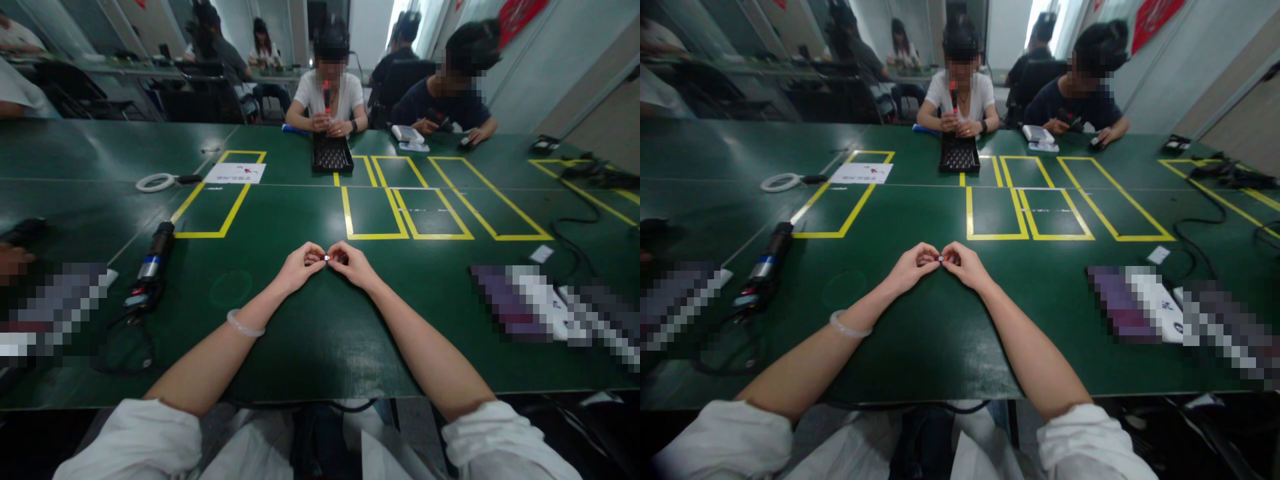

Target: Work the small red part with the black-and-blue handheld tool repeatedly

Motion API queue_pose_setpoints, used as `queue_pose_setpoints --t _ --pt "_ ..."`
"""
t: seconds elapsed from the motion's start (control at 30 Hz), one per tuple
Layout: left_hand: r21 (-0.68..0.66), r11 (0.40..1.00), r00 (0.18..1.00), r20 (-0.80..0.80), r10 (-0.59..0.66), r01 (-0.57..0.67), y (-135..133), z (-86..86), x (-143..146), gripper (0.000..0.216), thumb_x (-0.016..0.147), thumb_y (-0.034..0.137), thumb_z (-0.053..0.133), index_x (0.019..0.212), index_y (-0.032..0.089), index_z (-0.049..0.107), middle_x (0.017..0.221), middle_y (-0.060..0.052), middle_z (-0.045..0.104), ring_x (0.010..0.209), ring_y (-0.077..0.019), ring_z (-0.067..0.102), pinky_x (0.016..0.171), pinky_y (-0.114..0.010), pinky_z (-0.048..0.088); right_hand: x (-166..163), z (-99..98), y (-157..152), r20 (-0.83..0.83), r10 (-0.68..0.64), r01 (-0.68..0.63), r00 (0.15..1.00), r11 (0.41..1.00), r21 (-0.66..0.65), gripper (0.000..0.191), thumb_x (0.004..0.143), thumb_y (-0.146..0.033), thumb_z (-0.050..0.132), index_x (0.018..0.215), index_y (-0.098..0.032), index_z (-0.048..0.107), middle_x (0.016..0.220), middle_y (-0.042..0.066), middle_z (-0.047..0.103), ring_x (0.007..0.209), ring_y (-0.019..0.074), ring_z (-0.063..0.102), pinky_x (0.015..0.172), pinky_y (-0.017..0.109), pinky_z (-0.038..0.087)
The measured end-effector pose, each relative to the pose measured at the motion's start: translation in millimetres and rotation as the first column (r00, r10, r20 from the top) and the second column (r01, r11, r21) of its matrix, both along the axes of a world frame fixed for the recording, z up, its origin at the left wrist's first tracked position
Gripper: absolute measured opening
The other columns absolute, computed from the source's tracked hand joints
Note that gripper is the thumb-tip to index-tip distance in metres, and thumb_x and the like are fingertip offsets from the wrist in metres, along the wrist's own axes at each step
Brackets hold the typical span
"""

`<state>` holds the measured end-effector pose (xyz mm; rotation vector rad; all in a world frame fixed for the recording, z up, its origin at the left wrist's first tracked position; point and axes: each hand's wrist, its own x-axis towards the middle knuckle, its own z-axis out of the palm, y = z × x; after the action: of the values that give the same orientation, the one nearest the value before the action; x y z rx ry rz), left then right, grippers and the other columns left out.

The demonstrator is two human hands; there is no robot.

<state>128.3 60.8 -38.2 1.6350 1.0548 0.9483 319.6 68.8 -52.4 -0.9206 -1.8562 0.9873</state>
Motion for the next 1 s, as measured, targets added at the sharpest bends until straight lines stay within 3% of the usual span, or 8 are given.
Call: queue_pose_setpoints --t 0.4,0.7,1.0 --pt "0.042 0.999 0.999 0.035 -0.009 0.008 -3.8 2.6 0.9 0.032 0.078 0.033 0.069 0.103 0.016 0.058 0.095 -0.006 0.064 0.085 -0.0142 0.062 0.081 -0.029 0.050 1.1 0.6 -1.3 0.008 0.010 -0.010 1.000 1.000 -0.002 0.017 0.083 -0.024 0.056 0.098 -0.018 0.059 0.093 0.004 0.068 0.078 0.0138 0.060 0.070 0.027 0.045" --pt "0.220 0.975 0.984 -0.171 0.054 -0.016 -9.7 10.4 2.7 0.023 0.080 0.035 0.065 0.097 0.019 0.061 0.090 -0.003 0.064 0.085 -0.0158 0.062 0.082 -0.031 0.050 0.0 -0.3 -1.4 0.040 0.007 -0.007 0.999 1.000 0.004 0.017 0.081 -0.025 0.059 0.096 -0.018 0.060 0.078 -0.001 0.061 0.068 0.0115 0.055 0.066 0.026 0.045" --pt "0.150 0.988 0.992 -0.116 0.042 -0.025 -6.5 7.2 0.6 0.021 0.083 0.032 0.060 0.098 0.018 0.058 0.095 -0.004 0.065 0.091 -0.0169 0.063 0.088 -0.033 0.049 -1.2 1.9 -2.0 0.018 -0.042 0.041 0.999 0.998 0.037 0.016 0.082 -0.026 0.060 0.096 -0.019 0.059 0.080 0.000 0.060 0.069 0.0123 0.055 0.065 0.026 0.044"
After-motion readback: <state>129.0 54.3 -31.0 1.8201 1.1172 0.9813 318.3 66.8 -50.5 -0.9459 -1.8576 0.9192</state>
